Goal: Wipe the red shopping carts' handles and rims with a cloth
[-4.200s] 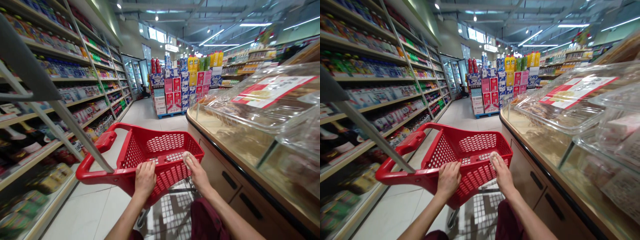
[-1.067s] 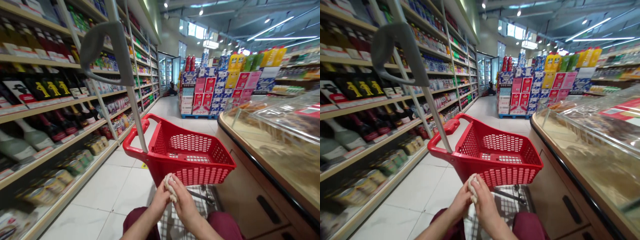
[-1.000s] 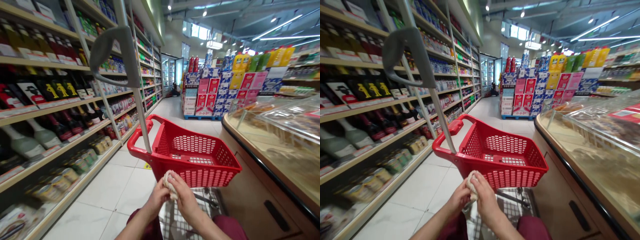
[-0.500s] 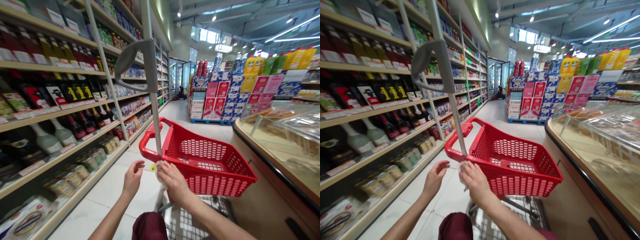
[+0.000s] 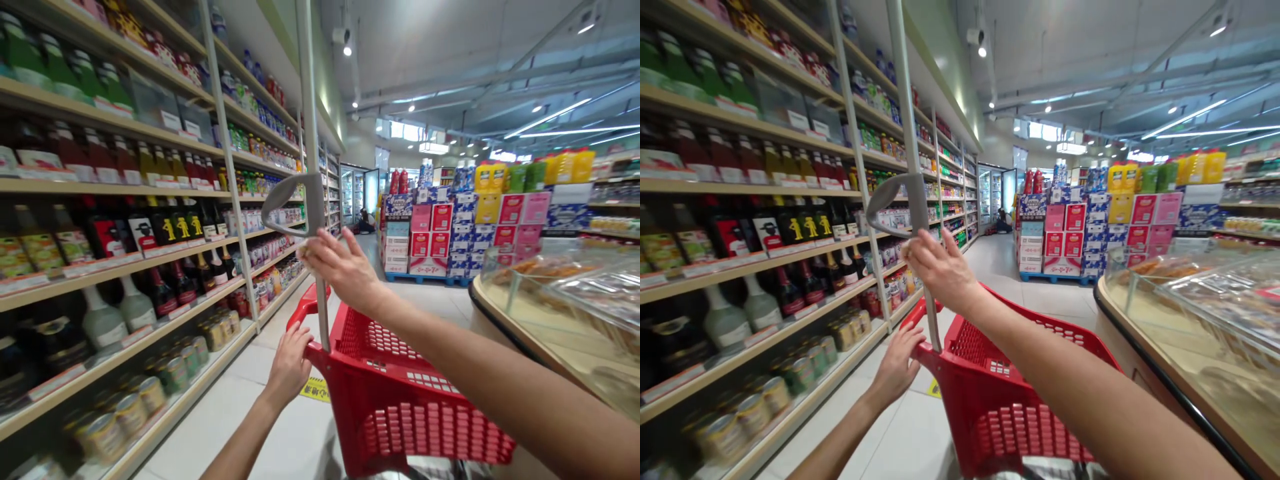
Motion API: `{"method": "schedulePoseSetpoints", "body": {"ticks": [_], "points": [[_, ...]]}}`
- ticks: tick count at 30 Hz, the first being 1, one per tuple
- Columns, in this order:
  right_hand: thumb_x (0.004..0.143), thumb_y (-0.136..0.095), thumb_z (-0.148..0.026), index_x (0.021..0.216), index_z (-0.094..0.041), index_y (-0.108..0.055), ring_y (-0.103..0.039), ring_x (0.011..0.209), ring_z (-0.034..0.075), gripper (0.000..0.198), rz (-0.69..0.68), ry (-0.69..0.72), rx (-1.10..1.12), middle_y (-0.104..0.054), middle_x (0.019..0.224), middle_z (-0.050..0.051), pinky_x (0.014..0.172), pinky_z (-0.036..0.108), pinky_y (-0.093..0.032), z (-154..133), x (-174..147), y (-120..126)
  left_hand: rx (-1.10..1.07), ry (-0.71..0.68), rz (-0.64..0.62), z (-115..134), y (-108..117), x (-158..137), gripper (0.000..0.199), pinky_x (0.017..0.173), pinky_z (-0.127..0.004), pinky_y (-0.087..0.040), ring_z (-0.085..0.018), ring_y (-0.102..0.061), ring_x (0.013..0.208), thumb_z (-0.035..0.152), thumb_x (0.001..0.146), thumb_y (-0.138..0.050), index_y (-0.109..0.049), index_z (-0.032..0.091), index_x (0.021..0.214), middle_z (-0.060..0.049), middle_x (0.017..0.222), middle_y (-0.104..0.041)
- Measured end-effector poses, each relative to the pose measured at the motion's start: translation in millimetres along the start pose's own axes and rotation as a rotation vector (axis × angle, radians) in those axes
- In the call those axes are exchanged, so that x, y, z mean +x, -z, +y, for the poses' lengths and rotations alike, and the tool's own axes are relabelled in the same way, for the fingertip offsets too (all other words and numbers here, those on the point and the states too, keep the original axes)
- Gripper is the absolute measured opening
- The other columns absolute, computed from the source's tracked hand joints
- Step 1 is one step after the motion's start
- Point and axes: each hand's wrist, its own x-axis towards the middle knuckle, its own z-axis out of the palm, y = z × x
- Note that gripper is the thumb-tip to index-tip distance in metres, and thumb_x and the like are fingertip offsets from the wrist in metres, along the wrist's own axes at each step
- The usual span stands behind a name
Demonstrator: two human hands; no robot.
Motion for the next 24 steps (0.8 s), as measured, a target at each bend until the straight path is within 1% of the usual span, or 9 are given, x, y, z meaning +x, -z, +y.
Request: {"method": "schedulePoseSetpoints", "body": {"ticks": [3,4,5,8,10,15,17,21,24], "points": [[0.084,-0.041,-0.014,0.115,-0.017,-0.051,-0.03,0.125,0.021,0.033,-0.143,0.249,0.062,-0.046,0.127,0.005,0.107,0.044,-0.019,-10.5,-24.2,-8.4,-0.022,-0.027,0.043,-1.7,-1.9,2.1,0.039,0.096,-0.05,-0.037,-0.026,-0.042,0.116,0.005,0.063,-0.043,-0.054,0.016,0.099,-0.01,0.111,-0.057],[0.084,-0.042,-0.015,0.114,-0.017,-0.052,-0.032,0.124,0.021,0.032,-0.168,0.276,0.068,-0.049,0.125,0.005,0.106,0.043,-0.02,-11.1,-27.8,-9.5,-0.027,-0.025,0.046,-1.7,-2.2,3.0,0.039,0.095,-0.05,-0.038,-0.026,-0.042,0.116,0.005,0.063,-0.043,-0.054,0.016,0.098,-0.01,0.111,-0.057],[0.083,-0.043,-0.015,0.115,-0.018,-0.052,-0.032,0.124,0.021,0.033,-0.175,0.261,0.059,-0.05,0.124,0.005,0.106,0.044,-0.02,-9.3,-27.2,-8.4,-0.029,-0.021,0.04,-1.4,-2.3,3.7,0.039,0.095,-0.05,-0.038,-0.027,-0.041,0.116,0.005,0.062,-0.043,-0.055,0.016,0.097,-0.01,0.11,-0.057],[0.083,-0.04,-0.01,0.12,-0.018,-0.047,-0.025,0.127,0.024,0.038,-0.077,0.047,-0.003,-0.045,0.128,0.006,0.105,0.05,-0.016,4.3,-9.5,1.8,-0.033,-0.007,0.02,0.6,-2.0,4.8,0.042,0.096,-0.049,-0.037,-0.027,-0.04,0.117,0.002,0.058,-0.042,-0.055,0.015,0.096,-0.01,0.111,-0.057],[0.083,-0.038,-0.009,0.124,-0.017,-0.043,-0.022,0.128,0.024,0.042,-0.032,-0.025,-0.014,-0.041,0.131,0.007,0.105,0.051,-0.015,7.5,-3.5,4.1,-0.044,0.006,0.02,1.8,-2.0,4.8,0.043,0.097,-0.049,-0.037,-0.026,-0.04,0.117,0.002,0.058,-0.041,-0.055,0.015,0.096,-0.01,0.111,-0.056],[0.083,-0.042,-0.015,0.119,-0.015,-0.048,-0.032,0.123,0.022,0.036,-0.182,0.234,0.066,-0.048,0.126,0.006,0.105,0.042,-0.023,-14.6,-31.1,-14.8,-0.065,0.026,0.026,2.4,-4.1,5.3,0.041,0.095,-0.052,-0.037,-0.027,-0.039,0.118,0.004,0.059,-0.043,-0.055,0.017,0.096,-0.009,0.112,-0.056],[0.084,-0.041,-0.014,0.12,-0.016,-0.048,-0.032,0.123,0.023,0.037,-0.176,0.202,0.052,-0.049,0.124,0.006,0.105,0.045,-0.022,-14.0,-28.6,-15.6,-0.066,0.025,0.026,2.7,-4.6,6.1,0.041,0.096,-0.051,-0.037,-0.027,-0.038,0.118,0.003,0.058,-0.043,-0.055,0.016,0.095,-0.009,0.111,-0.056],[0.084,-0.036,-0.009,0.126,-0.016,-0.04,-0.02,0.129,0.025,0.043,-0.033,-0.044,-0.003,-0.039,0.133,0.007,0.105,0.051,-0.015,-2.7,-7.4,-10.6,-0.064,0.032,0.017,4.3,-4.6,6.6,0.041,0.097,-0.05,-0.035,-0.026,-0.038,0.118,0.002,0.058,-0.042,-0.055,0.015,0.094,-0.01,0.11,-0.056],[0.085,-0.037,-0.012,0.125,-0.016,-0.042,-0.023,0.128,0.024,0.041,-0.094,0.062,0.032,-0.039,0.134,0.005,0.106,0.046,-0.018,-14.7,-23.2,-20.8,-0.068,0.031,0.024,4.5,-5.7,6.1,0.042,0.097,-0.052,-0.035,-0.026,-0.037,0.119,0.002,0.059,-0.041,-0.054,0.016,0.096,-0.009,0.11,-0.056]]}}
